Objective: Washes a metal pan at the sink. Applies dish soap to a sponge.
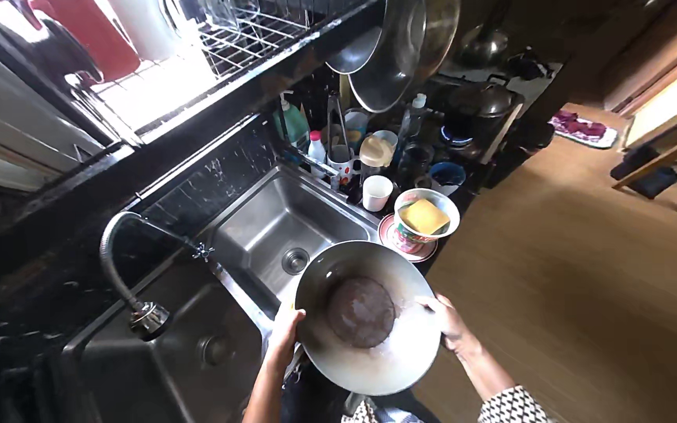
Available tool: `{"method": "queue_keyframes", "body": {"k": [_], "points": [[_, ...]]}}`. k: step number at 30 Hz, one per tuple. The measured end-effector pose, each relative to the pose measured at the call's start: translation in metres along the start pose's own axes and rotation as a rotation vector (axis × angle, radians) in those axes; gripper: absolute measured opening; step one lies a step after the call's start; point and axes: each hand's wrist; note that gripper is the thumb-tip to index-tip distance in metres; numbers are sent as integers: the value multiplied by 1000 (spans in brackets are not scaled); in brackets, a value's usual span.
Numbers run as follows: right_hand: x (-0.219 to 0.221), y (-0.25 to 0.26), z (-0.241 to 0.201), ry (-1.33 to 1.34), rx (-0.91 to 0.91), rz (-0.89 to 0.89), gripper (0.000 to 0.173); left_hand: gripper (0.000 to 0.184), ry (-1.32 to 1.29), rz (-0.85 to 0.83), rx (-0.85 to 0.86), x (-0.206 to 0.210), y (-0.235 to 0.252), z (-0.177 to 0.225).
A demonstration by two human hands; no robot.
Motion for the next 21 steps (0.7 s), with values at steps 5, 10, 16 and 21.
{"method": "queue_keyframes", "body": {"k": [5,10,16,21], "points": [[-1,0,-2,-45,41,5,28,69,-16,-12,24,-2,5,-4],[-23,11,-11,-223,-52,-103,32,47,-6,157,39,-2,12,2],[-90,39,-121,-827,-170,-156,46,43,152,305,152,-29,27,6],[-76,75,-248,-896,-720,135,43,50,172,422,159,-41,25,5]]}}
Point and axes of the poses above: each hand's wrist, its own y-axis towards the middle knuckle, its own x-axis out of the palm, z = x × y, and after that the axes turned 6 degrees about z, right-handed
